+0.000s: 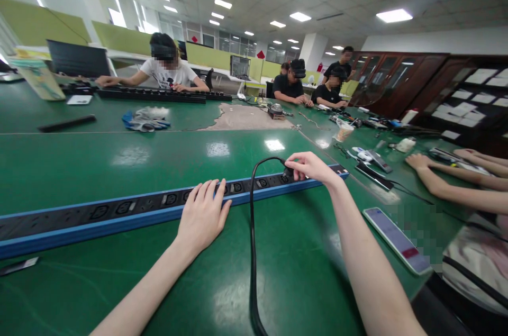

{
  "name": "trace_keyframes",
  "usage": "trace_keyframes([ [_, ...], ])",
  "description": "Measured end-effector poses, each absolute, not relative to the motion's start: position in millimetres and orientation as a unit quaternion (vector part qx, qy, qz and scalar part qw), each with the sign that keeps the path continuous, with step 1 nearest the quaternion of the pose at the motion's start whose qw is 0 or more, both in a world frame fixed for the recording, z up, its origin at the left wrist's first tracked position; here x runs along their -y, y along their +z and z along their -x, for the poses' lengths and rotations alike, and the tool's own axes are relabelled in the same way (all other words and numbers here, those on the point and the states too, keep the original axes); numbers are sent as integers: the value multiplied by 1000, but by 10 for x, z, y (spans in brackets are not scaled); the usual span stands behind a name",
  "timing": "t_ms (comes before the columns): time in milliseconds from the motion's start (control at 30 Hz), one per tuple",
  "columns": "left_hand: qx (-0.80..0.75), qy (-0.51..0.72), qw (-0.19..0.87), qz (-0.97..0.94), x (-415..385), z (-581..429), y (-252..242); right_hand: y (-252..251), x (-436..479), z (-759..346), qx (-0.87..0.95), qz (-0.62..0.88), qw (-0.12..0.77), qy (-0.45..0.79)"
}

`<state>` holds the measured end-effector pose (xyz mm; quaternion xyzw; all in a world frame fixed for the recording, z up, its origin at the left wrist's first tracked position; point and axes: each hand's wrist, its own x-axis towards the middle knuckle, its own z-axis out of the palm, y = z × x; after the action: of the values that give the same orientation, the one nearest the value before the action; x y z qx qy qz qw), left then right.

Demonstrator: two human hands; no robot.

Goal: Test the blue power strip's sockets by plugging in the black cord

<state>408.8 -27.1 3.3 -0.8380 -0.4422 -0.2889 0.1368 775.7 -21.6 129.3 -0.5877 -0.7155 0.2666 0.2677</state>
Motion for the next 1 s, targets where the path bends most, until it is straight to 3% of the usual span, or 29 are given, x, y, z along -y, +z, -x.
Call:
trace_keyframes([
  [167,438,-292,137,839,271,-4091,27,1225,254,-7969,601,603,314,420],
  [333,437,-305,132,836,269,-4101,10,1244,285,-8001,522,663,311,437],
  [600,435,-299,145,837,280,-4114,-9,1353,246,-7858,559,739,214,308],
  [833,441,-293,137,837,285,-4119,-15,1453,260,-7368,599,798,49,52],
  [1000,438,-302,131,837,283,-4115,-11,1514,305,-7147,621,783,38,15],
])
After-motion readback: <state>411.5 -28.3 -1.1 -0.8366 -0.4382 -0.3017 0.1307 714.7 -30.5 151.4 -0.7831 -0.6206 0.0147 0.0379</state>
